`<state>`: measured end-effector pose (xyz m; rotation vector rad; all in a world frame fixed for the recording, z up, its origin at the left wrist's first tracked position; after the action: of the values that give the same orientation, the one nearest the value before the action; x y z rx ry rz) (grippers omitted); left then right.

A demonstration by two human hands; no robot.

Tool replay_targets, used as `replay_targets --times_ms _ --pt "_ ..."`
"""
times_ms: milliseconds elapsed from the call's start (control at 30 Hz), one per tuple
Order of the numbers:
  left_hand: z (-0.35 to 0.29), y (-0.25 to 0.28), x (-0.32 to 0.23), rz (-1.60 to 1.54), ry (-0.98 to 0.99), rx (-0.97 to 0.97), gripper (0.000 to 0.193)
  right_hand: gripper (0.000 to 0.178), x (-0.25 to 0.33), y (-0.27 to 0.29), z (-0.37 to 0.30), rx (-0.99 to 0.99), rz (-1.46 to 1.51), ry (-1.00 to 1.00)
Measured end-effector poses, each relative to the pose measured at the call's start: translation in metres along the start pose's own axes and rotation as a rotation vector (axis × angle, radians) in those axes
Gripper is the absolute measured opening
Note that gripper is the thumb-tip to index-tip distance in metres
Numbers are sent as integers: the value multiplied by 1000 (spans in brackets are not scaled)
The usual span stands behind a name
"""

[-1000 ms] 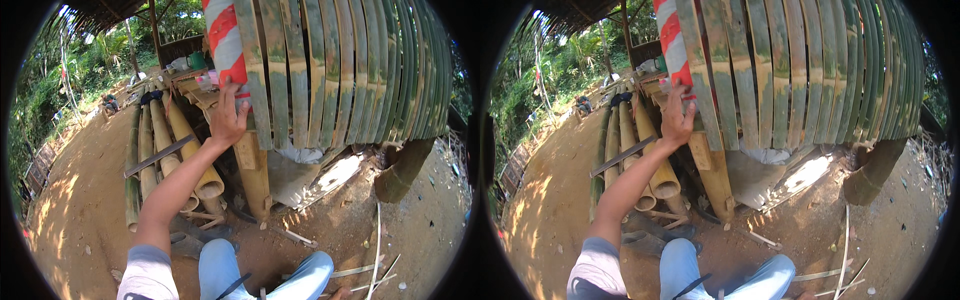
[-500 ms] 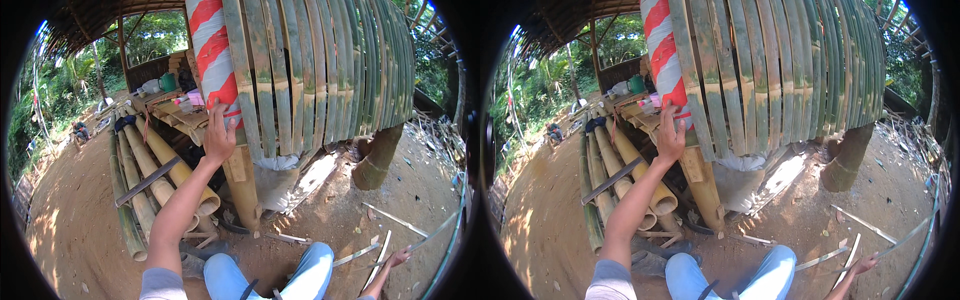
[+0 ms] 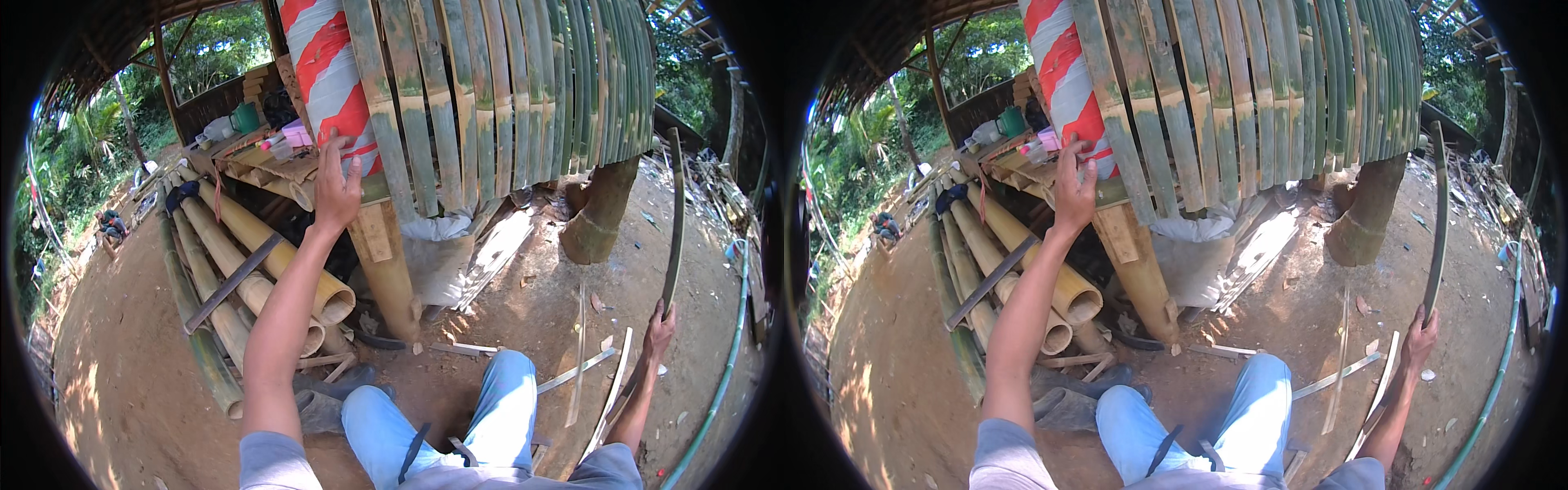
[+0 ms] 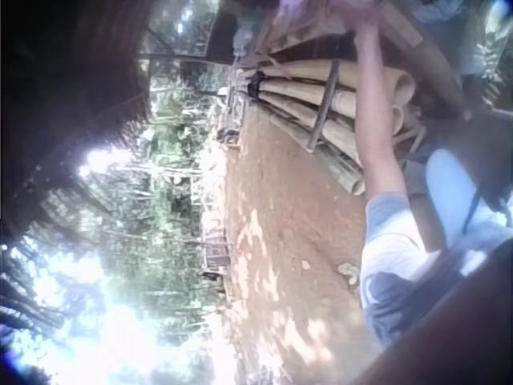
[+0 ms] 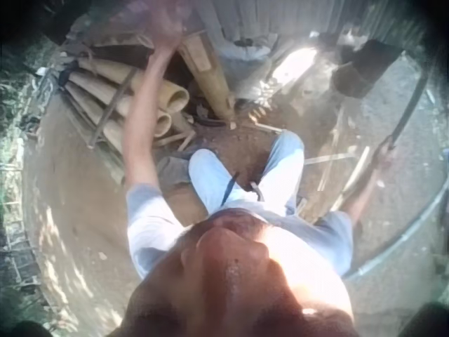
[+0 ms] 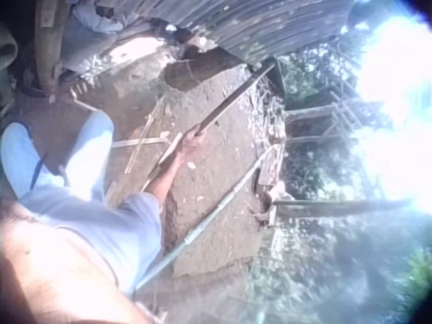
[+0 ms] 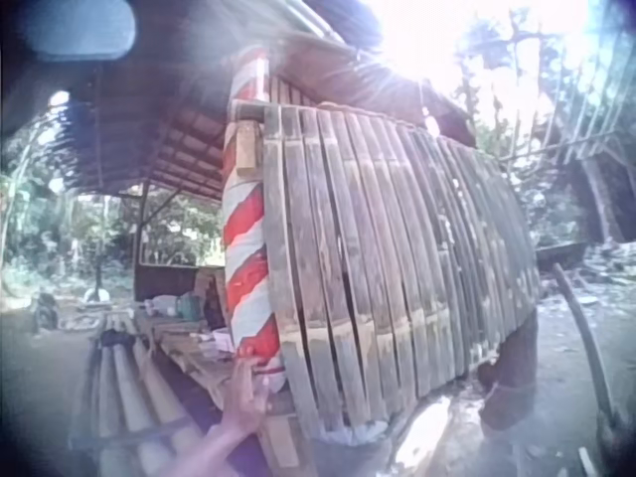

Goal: The person is assembling a bamboo structure, likely a wall or fence, by fitting split bamboo strips into a frame. They use a hammer to secure the bamboo pieces and adjust the alignment of the strips. The task involves repetitive handling of bamboo materials and hammering.

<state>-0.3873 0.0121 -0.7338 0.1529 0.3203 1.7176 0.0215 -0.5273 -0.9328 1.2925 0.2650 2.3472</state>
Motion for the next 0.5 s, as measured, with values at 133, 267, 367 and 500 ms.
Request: replay_targets --times_ms 133,267,367,500 --pt "-5 -6 7 -193 184 56 42 19 101 -24 -29 349 584 -193" --pt "3 6 -1 -50 61 54 38 35 294 -21 -18 583 1096 55" --pt "-2 21 11 -136 220 45 35 41 318 -69 -80 935 1190 9" --pt "15 19 -22 -281 283 41 35 35 286 -119 -207 1117 1161 69"
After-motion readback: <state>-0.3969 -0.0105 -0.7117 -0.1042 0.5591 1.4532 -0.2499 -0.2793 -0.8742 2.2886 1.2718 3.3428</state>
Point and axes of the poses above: each hand's wrist, its own z-axis towards the middle knuckle, its own y-axis out of the back of the hand, x = y × z, the point moved 5 cm from there along z, towards the middle knuckle, and after that the axes turned 6 degrees about -y, right-handed, at the moved point
